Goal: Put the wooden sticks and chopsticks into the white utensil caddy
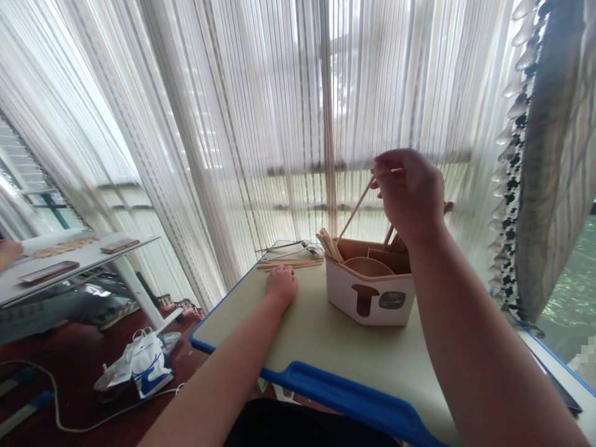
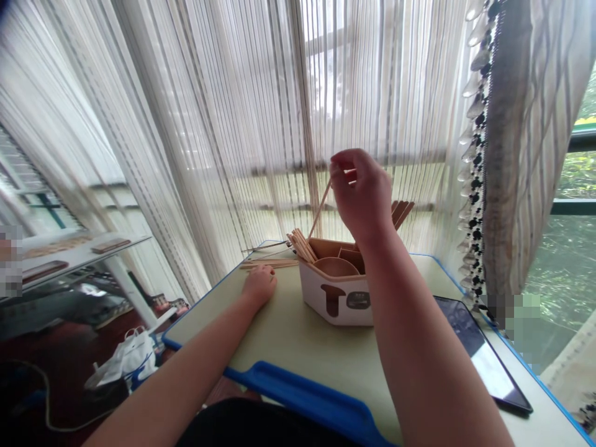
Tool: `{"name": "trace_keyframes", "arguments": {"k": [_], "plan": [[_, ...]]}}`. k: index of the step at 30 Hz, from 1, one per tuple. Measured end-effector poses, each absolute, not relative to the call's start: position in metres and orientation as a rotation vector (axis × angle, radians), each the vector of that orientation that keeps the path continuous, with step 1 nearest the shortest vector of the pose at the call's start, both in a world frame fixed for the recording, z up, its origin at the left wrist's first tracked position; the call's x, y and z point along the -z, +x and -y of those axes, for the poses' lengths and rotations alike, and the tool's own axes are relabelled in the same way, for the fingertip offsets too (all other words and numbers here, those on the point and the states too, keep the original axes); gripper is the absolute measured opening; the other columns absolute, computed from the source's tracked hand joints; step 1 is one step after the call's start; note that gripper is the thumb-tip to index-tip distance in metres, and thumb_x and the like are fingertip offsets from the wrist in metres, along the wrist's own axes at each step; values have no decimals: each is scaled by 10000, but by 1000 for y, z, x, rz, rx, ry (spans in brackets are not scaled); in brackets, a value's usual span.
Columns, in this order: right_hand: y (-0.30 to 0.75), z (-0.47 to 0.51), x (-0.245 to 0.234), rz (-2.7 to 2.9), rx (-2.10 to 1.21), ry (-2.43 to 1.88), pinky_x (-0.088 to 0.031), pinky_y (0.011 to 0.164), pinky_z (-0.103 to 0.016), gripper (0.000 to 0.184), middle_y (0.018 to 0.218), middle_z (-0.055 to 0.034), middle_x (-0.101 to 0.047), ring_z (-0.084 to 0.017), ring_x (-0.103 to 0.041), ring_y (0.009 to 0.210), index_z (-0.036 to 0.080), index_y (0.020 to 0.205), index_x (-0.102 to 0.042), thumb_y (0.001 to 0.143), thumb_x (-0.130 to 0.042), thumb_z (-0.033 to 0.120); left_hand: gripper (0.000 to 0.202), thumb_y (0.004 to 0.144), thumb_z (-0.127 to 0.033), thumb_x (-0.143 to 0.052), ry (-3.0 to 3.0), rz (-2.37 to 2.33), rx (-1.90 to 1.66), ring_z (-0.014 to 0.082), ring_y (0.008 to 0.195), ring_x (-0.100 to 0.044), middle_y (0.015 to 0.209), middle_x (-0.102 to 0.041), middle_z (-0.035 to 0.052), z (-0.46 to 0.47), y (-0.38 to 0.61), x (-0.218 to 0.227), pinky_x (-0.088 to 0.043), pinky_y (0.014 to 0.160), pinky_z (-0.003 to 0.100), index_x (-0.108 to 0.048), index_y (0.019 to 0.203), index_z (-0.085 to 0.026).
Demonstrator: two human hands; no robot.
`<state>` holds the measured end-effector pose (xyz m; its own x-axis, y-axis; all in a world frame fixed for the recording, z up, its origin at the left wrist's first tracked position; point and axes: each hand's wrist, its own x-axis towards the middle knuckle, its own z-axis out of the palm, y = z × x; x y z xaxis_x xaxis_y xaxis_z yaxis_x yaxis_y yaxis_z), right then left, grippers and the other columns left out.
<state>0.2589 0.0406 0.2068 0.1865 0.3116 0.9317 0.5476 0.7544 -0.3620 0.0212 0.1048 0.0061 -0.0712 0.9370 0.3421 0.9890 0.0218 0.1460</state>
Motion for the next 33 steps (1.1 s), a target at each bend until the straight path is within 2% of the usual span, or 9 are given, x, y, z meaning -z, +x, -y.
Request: {"name": "trace_keyframes", "arguments": {"k": [6, 11, 14, 22, 27, 33], "plan": [[278, -38, -214, 1237, 206, -642, -422, 446, -215, 173, 811, -57, -615, -97, -593, 578, 133, 930, -589, 834, -471, 215, 227, 816, -273, -450, -2034, 2091, 525, 233, 994, -519, 1032, -581, 106, -108, 19, -2, -412, 861, 341, -601, 958, -180], [294, -29, -220, 1180, 208, -527, -427, 428, -230, 172, 770, -45, -603, -103, -594, 562, 139, 908, -600, 804, -463, 147, 229, 815, -278, -445, -2029, 2075, 529, 236, 967, -525, 1014, -581, 108, -110, 18, -1, -420, 829, 344, -602, 947, -176], [298, -24, -222, 1150, 184, -480, -423, 410, -237, 158, 739, -42, -597, -101, -584, 536, 138, 891, -611, 803, -482, 161, 226, 810, -274, -449, -2024, 2069, 538, 234, 968, -523, 1010, -583, 108, -110, 18, 0, -415, 838, 342, -602, 943, -172], [295, -26, -221, 1233, -32, -552, -475, 412, -232, 127, 717, -34, -603, -118, -617, 548, 130, 864, -607, 782, -554, 212, 230, 814, -278, -457, -2020, 2107, 528, 232, 975, -524, 1012, -581, 106, -109, 19, -2, -412, 848, 336, -606, 953, -171], [293, -24, -221, 1256, 12, -648, -488, 429, -202, 157, 767, -33, -621, -106, -626, 583, 133, 897, -602, 786, -560, 236, 236, 823, -270, -450, -2039, 2109, 543, 233, 993, -519, 1031, -579, 116, -107, 20, -4, -397, 869, 345, -602, 971, -169], [285, -26, -217, 1504, 24, -818, -506, 480, -239, 208, 770, -55, -654, -129, -631, 597, 128, 919, -626, 777, -576, 271, 229, 816, -279, -453, -2049, 2091, 552, 240, 975, -522, 1003, -584, 118, -108, 18, -2, -404, 845, 349, -602, 949, -168]]}}
